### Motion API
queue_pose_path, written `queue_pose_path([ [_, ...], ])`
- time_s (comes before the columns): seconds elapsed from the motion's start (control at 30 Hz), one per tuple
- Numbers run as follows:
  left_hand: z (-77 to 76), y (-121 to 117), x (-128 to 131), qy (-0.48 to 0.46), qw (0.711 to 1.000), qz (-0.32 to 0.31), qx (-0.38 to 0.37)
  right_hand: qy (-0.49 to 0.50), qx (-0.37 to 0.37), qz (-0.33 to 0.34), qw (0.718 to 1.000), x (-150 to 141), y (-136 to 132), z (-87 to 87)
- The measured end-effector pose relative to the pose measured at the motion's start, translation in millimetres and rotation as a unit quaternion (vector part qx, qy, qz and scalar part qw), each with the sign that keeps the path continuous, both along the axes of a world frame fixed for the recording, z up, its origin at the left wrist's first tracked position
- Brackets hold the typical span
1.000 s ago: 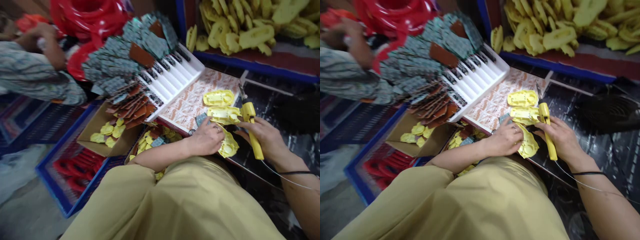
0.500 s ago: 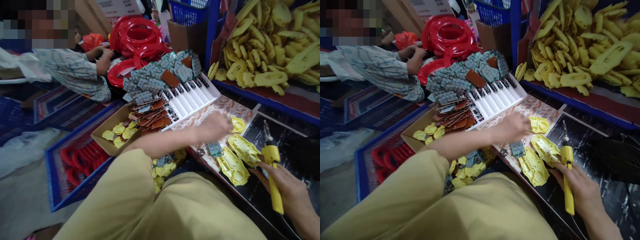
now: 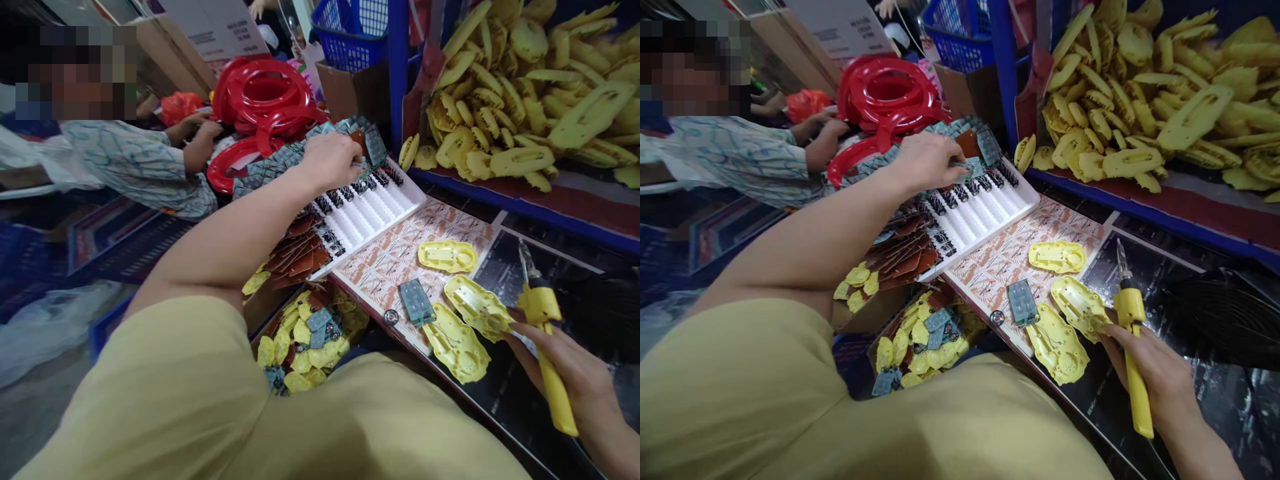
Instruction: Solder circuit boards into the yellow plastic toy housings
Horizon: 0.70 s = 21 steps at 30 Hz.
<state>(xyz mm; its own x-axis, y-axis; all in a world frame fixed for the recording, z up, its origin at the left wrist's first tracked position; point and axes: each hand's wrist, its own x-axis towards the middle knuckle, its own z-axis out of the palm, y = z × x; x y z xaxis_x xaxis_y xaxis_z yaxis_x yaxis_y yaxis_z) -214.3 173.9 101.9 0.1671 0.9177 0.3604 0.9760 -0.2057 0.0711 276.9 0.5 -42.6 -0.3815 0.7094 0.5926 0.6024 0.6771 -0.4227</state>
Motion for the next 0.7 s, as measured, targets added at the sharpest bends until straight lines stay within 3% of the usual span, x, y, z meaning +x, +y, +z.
queue_pose_path([
  [0.1,1.3,-43.6,37.1,-0.225,0.967,-0.096,-0.069,0.029,0.025,0.005,0.999,-28.6,4.3,17.5],
  [0.23,-39.3,-102.8,118.5,-0.480,0.827,-0.197,-0.216,0.226,-0.078,-0.006,0.971,-79.4,5.5,34.2],
  [0.33,-71.9,-134.1,163.3,-0.581,0.734,-0.202,-0.288,0.347,-0.128,-0.013,0.929,-104.1,3.1,39.9],
  [0.4,-81.6,-140.4,176.2,-0.615,0.690,-0.204,-0.321,0.367,-0.129,-0.028,0.921,-108.6,-0.8,41.7],
  [0.53,-77.7,-129.9,181.8,-0.654,0.637,-0.225,-0.341,0.367,-0.122,-0.038,0.921,-102.2,-10.2,40.4],
  [0.7,-76.5,-130.1,200.2,-0.674,0.623,-0.205,-0.341,0.354,-0.114,-0.055,0.927,-103.3,-19.8,32.9],
])
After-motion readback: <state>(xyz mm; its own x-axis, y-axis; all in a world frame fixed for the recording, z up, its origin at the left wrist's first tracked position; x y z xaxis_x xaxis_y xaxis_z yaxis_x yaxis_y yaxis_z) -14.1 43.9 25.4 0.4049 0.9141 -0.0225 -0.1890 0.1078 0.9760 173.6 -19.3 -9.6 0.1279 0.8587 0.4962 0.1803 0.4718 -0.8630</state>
